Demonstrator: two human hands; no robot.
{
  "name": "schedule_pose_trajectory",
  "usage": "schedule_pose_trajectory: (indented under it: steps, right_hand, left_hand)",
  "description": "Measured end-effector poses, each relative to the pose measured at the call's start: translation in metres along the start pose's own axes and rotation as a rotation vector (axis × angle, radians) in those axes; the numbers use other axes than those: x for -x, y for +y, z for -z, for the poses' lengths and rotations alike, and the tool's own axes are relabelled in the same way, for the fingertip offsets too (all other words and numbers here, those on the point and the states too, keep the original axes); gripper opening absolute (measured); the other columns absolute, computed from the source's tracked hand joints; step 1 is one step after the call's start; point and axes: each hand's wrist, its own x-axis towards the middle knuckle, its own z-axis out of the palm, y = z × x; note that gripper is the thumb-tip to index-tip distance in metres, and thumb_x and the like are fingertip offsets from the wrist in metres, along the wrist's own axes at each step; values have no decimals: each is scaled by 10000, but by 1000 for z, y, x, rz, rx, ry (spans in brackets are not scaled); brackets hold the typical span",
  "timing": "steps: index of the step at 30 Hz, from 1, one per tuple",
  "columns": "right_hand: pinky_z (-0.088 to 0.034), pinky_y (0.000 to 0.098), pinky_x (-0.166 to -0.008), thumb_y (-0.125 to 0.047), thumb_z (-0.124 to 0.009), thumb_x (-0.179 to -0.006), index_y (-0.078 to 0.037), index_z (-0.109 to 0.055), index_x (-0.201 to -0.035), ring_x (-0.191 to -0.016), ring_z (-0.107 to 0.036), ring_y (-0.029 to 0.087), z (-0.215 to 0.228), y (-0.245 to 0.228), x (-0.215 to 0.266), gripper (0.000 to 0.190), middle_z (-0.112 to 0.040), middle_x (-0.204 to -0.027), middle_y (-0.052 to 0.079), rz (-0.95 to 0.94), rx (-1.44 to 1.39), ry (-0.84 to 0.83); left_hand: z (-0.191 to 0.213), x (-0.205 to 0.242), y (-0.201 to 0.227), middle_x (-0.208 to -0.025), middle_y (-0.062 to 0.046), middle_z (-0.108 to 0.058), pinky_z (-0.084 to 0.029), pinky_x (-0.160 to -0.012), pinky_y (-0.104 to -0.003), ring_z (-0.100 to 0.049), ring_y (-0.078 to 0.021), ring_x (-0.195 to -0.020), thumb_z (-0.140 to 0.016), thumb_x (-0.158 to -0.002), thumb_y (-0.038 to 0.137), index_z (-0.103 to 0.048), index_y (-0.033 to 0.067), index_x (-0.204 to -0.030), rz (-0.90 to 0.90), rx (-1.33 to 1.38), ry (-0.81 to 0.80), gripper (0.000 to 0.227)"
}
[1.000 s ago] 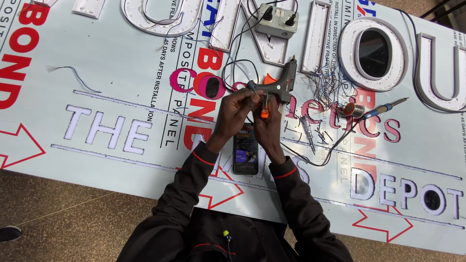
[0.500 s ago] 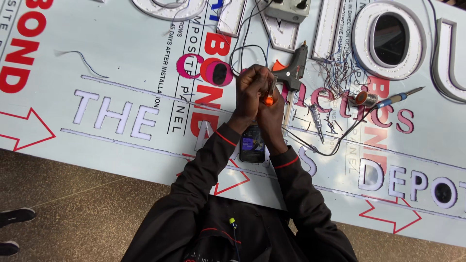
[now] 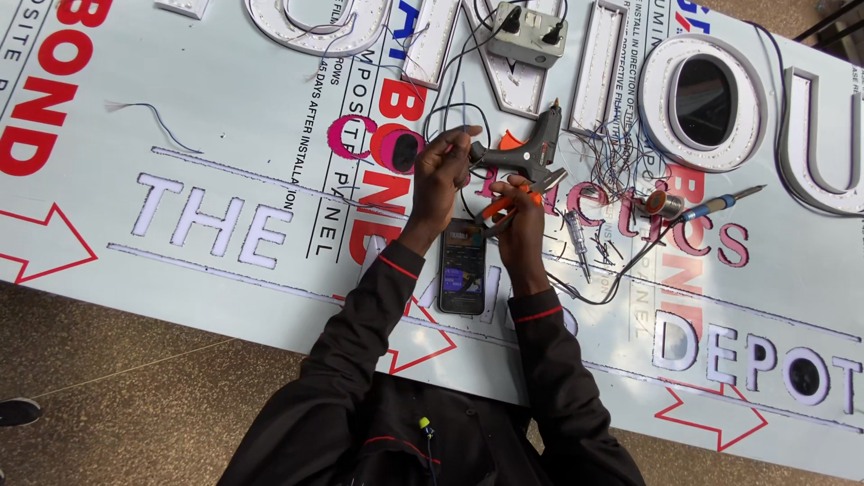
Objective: The person strips wire ends with pliers and then uses a soldering iron to tin and join the wires. The person works on a large sign panel with various tools and a smartphone visible on the surface.
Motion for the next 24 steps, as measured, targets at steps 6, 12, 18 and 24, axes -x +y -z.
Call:
schedule_pose_trajectory:
  steps: [6, 12, 18, 24]
  right_hand:
    - [-472, 460, -1083, 140, -615, -754, -18, -587, -1379, -1233, -585, 292, -18, -24, 20, 646, -731, -1358, 233, 346, 422, -228]
    - [-527, 420, -952, 124, -660, -816, -57, -650, -1358, -1084, -573, 271, -17, -19, -1, 571, -637, -1223, 170, 359, 662, -277]
    - [-531, 472, -934, 82, -657, -877, -57, -664, -1366, -1092, -602, 300, -40, -34, 12, 508, -636, -1193, 161, 426, 732, -309]
    - [-527, 595, -1019, -23, -644, -1053, -55, -638, -1386, -1164, -677, 417, -58, -53, 44, 334, -695, -1215, 236, 509, 810, -326]
  left_hand:
    - [2, -2, 48, -553, 36, -487, -437, -642, -157, -437, 24, -598, -749, -1130, 189, -863, 72, -1139, -52, -300, -212, 163]
    - [7, 1, 58, -725, -43, -606, -546, -746, -330, -641, -136, -766, -713, -1141, 202, -852, 83, -1104, -76, -536, -351, 187]
    - [11, 6, 56, -681, -35, -458, -511, -693, -353, -590, -177, -673, -703, -1103, 90, -856, 30, -1187, -153, -671, -360, 185]
    - [12, 2, 60, -709, -89, -472, -532, -722, -453, -630, -335, -717, -717, -1038, 30, -798, 69, -1024, -238, -773, -420, 92]
